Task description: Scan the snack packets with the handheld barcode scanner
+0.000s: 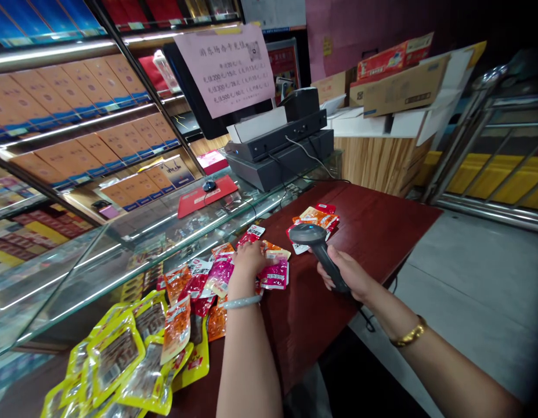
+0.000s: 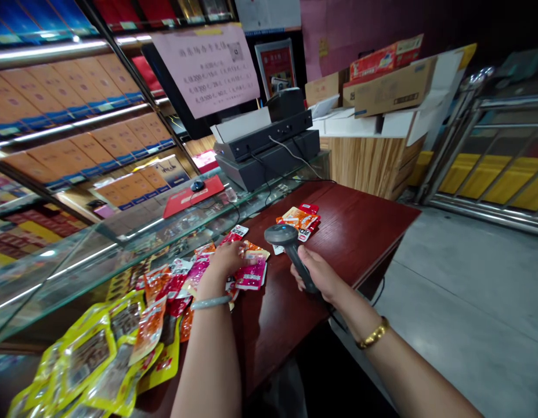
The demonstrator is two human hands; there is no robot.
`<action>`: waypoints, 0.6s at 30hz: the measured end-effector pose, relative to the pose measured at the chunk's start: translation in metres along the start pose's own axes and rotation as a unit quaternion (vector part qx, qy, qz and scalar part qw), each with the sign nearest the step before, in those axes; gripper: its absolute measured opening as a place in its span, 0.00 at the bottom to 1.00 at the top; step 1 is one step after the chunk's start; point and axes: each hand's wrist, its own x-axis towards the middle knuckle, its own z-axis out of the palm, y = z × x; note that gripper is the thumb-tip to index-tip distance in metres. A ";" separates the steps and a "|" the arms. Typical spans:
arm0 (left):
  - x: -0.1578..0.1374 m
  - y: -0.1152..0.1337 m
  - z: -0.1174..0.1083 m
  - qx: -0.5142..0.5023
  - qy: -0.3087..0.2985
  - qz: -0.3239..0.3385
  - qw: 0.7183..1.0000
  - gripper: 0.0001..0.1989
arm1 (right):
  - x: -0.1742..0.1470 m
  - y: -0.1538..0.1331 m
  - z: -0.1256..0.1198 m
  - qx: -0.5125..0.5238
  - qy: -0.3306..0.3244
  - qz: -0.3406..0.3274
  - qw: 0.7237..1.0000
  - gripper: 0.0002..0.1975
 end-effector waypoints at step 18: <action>0.006 0.012 0.006 -0.063 0.165 -0.037 0.984 0.17 | -0.001 0.000 0.000 0.010 -0.014 -0.007 1.000 0.27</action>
